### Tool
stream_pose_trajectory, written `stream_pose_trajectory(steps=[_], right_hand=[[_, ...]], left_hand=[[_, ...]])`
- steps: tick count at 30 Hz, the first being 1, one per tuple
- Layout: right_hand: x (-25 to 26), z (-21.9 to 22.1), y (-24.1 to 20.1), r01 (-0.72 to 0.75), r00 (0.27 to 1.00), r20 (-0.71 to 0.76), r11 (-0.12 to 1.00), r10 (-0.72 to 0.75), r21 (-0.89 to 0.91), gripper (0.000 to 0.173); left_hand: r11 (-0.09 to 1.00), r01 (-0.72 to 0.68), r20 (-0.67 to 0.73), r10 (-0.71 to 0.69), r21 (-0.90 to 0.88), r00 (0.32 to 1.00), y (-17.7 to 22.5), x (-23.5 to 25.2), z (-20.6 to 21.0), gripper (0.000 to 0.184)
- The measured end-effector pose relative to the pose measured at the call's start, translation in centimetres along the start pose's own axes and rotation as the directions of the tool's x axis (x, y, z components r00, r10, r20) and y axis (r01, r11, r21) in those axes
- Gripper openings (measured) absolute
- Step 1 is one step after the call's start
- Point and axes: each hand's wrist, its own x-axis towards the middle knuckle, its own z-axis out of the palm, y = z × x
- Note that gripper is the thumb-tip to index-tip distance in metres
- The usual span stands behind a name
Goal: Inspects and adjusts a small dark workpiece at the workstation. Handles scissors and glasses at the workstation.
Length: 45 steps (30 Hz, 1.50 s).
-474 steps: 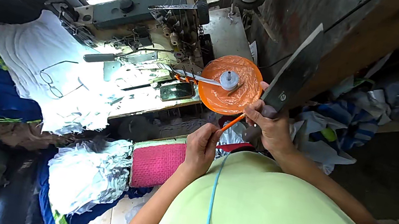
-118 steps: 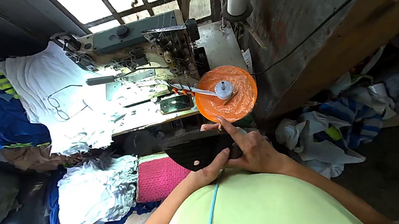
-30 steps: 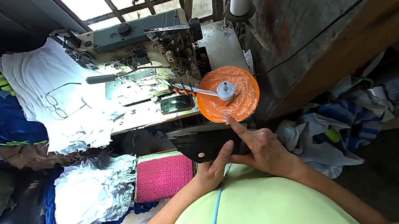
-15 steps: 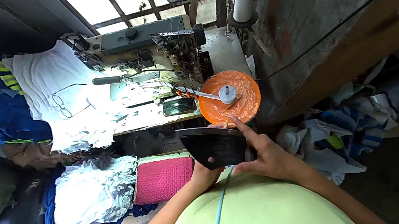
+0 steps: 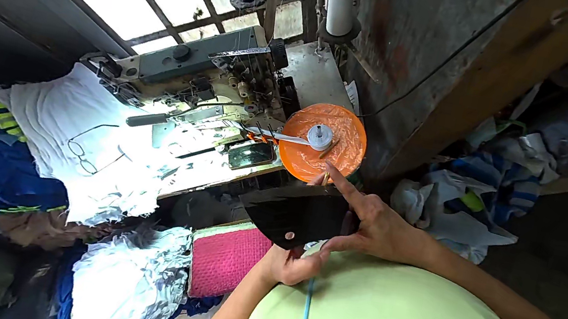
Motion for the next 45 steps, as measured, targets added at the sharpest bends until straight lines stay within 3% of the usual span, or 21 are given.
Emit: stream_pose_trajectory(steps=[3,7,10,14,22,35,40,43,45], right_hand=[[-0.1,-0.1,-0.1,0.004,1.0,0.022,1.0,-0.004,0.026,0.097],[-0.1,0.1,0.2,0.037,0.999,0.012,0.999,-0.036,-0.018,0.095],[-0.1,0.3,0.2,0.049,0.998,-0.025,0.993,-0.052,-0.109,0.09],[-0.2,0.5,0.5,0.056,0.997,-0.038,0.988,-0.062,-0.146,0.088],[-0.1,0.9,0.7,0.106,0.989,-0.076,0.97,-0.126,-0.218,0.083],[-0.3,1.0,0.8,0.122,0.986,-0.08,0.961,-0.145,-0.248,0.08],[-0.1,0.7,0.6,0.118,0.987,-0.066,0.948,-0.144,-0.296,0.073],[-0.3,0.7,0.9,0.088,0.994,-0.041,0.967,-0.101,-0.24,0.076],[-0.6,0.7,0.9,0.04,0.999,-0.01,0.984,-0.042,-0.171,0.087]], left_hand=[[0.995,-0.008,-0.011,0.007,-0.096,1.0,0.1,0.3,0.3,0.029],[0.997,0.076,-0.21,-0.071,0.016,0.975,1.0,1.5,1.5,0.015],[0.989,0.029,-0.294,0.015,0.146,0.956,0.2,1.9,1.8,0.017],[0.984,0.018,-0.376,0.052,0.179,0.925,-0.5,2.0,2.4,0.018],[0.997,0.012,-0.494,0.027,0.076,0.869,-1.2,1.9,3.0,0.018],[1.0,-0.015,-0.575,0.001,-0.019,0.818,-1.3,2.0,3.7,0.015],[0.991,0.003,-0.636,-0.09,-0.137,0.766,-1.3,2.3,4.4,0.012],[0.992,0.049,-0.595,-0.109,-0.116,0.796,-1.1,2.3,4.1,0.012],[0.988,0.104,-0.521,-0.15,-0.117,0.84,-1.1,1.9,3.4,0.022]])
